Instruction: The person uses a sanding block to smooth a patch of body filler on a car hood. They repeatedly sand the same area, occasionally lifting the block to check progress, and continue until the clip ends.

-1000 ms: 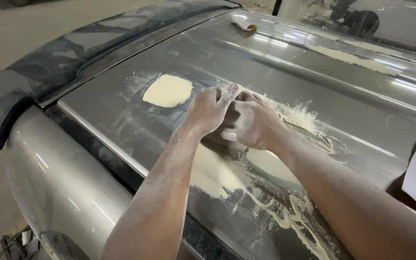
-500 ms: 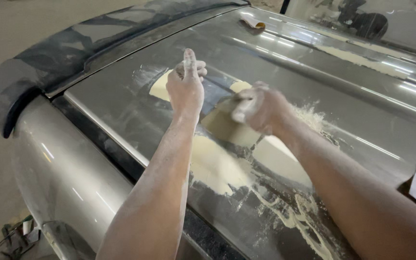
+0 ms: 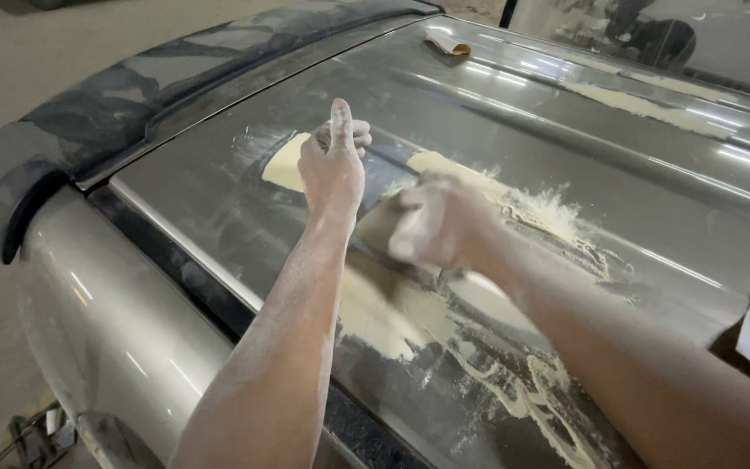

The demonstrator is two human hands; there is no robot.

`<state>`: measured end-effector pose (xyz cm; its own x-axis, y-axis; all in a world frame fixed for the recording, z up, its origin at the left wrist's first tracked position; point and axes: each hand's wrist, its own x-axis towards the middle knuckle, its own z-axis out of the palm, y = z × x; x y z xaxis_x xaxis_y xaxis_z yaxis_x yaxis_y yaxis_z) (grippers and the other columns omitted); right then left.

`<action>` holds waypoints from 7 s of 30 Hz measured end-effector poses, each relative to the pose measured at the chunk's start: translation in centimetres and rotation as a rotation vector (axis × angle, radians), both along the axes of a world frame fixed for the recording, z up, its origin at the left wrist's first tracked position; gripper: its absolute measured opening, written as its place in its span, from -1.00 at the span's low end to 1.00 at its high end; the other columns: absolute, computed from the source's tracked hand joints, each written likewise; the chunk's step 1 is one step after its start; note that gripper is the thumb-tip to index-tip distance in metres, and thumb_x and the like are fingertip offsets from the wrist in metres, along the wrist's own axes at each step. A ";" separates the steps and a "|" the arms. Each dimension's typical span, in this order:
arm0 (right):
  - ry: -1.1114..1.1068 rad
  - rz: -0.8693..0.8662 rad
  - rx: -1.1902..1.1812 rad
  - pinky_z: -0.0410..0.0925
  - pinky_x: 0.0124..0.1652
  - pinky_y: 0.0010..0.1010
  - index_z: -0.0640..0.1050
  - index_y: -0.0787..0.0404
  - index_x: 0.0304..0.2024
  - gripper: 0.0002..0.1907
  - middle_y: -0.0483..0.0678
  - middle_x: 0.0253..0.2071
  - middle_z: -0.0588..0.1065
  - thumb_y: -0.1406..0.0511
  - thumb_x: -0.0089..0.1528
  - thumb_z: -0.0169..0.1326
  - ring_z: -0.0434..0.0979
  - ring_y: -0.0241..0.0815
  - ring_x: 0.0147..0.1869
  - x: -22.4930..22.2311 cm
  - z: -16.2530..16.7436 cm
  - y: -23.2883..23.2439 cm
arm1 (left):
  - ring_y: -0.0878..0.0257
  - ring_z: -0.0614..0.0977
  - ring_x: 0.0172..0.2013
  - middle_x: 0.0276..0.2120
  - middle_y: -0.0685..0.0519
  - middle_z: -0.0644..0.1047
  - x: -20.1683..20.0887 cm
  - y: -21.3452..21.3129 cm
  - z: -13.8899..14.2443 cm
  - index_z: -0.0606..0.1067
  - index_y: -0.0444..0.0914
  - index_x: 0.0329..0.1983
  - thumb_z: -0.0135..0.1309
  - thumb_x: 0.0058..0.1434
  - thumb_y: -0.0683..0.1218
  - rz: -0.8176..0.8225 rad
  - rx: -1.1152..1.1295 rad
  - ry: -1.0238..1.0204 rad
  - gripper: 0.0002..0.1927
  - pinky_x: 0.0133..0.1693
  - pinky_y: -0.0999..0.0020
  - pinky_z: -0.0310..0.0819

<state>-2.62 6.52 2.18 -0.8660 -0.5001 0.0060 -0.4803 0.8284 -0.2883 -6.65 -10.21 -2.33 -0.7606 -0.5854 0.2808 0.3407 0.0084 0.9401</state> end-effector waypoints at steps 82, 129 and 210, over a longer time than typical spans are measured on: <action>0.177 -0.095 -0.049 0.32 0.24 -0.11 0.46 0.19 0.24 -0.33 0.17 0.16 0.39 0.14 0.09 0.21 0.35 0.15 0.32 -1.2 -0.4 -1.0 | 0.38 0.52 -0.44 -0.50 0.08 0.58 0.5 0.7 0.0 0.62 -0.35 -0.34 -0.08 0.41 0.25 -0.076 0.084 0.105 -0.41 -0.28 0.45 0.48; 0.175 -0.077 -0.027 0.22 0.31 -0.07 0.34 0.32 0.31 -0.31 0.18 0.14 0.46 0.03 0.26 0.04 0.41 0.12 0.28 -1.4 -0.8 0.3 | 0.34 0.64 -0.37 -0.41 0.05 0.66 -1.5 0.5 -0.7 0.65 -0.31 -0.26 -0.10 0.40 0.28 -0.201 -0.277 -0.002 -0.40 -0.21 0.41 0.55; 0.228 0.086 0.485 0.27 0.31 -0.11 0.51 0.15 0.13 -0.45 0.04 0.02 0.53 -0.08 0.41 -0.22 0.38 -0.06 0.30 0.9 0.0 -1.8 | 0.30 0.67 -0.39 -0.45 0.02 0.65 0.1 0.2 0.4 0.63 -0.35 -0.27 -0.08 0.42 0.25 -0.052 -0.335 0.134 -0.42 -0.25 0.37 0.55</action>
<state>-1.74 4.72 2.15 -0.8255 -0.5612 -0.0600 -0.5580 0.7953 0.2369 -6.56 -10.03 -1.96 -0.7304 -0.4050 0.5500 0.4692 0.2877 0.8349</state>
